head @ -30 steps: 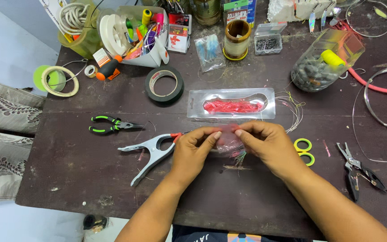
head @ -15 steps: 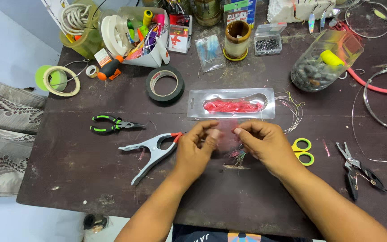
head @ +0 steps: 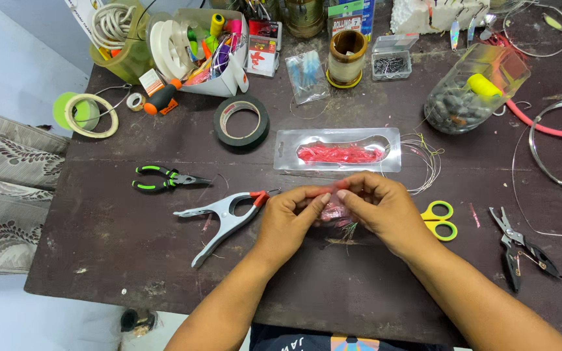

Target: The person uses yellow-handled scissors to cut a red, ribbed plastic strip into smaller pieces. They then pick up a small, colorful fishing lure and place it into a clear plastic bag along with the cut pieces. The person folds the bag and places it on the table.

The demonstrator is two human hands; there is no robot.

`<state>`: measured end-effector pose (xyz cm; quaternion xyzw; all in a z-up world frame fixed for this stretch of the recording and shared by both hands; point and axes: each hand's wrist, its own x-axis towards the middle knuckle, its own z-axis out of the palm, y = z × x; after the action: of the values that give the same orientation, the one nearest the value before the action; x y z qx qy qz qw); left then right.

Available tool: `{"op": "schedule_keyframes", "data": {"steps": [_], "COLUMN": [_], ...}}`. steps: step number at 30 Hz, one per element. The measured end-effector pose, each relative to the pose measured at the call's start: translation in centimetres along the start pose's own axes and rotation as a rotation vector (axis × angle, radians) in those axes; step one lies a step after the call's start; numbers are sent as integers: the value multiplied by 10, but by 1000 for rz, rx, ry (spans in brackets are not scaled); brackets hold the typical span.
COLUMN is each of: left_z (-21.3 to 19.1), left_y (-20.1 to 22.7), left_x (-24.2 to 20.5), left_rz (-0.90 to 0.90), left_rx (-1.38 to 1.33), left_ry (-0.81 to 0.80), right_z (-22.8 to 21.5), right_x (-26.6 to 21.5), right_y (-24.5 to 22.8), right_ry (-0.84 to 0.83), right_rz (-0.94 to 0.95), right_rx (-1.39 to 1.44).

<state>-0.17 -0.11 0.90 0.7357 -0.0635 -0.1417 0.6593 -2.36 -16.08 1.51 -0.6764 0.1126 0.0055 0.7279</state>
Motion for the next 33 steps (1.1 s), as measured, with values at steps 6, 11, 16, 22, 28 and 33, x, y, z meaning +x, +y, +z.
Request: {"op": "schedule_keyframes", "data": {"steps": [6,11,16,22,28,33], "left_z": [1,2,-3,-5,-5,-9], "left_y": [11,3,-11,0,-12,-12], "left_x": [-3,-1,4,4,7,7], "left_rz": [5,21,-20,-133,-186,-169], "left_rx": [-49,-37,-76,-216,-256,-203], "left_ry": [1,-3,-25,-25,-75,-6], "right_z": [-12,-12,-17,-17,-13,-17], "right_x": [3,2,6,8,9,5], "right_y": [16,9,12,18,15,-4], "right_ry": [-18,-61,-68,-39,-37,0], "right_rz": [21,29,23,53,87,26], "right_rx": [70,59,51,79,98,99]}}
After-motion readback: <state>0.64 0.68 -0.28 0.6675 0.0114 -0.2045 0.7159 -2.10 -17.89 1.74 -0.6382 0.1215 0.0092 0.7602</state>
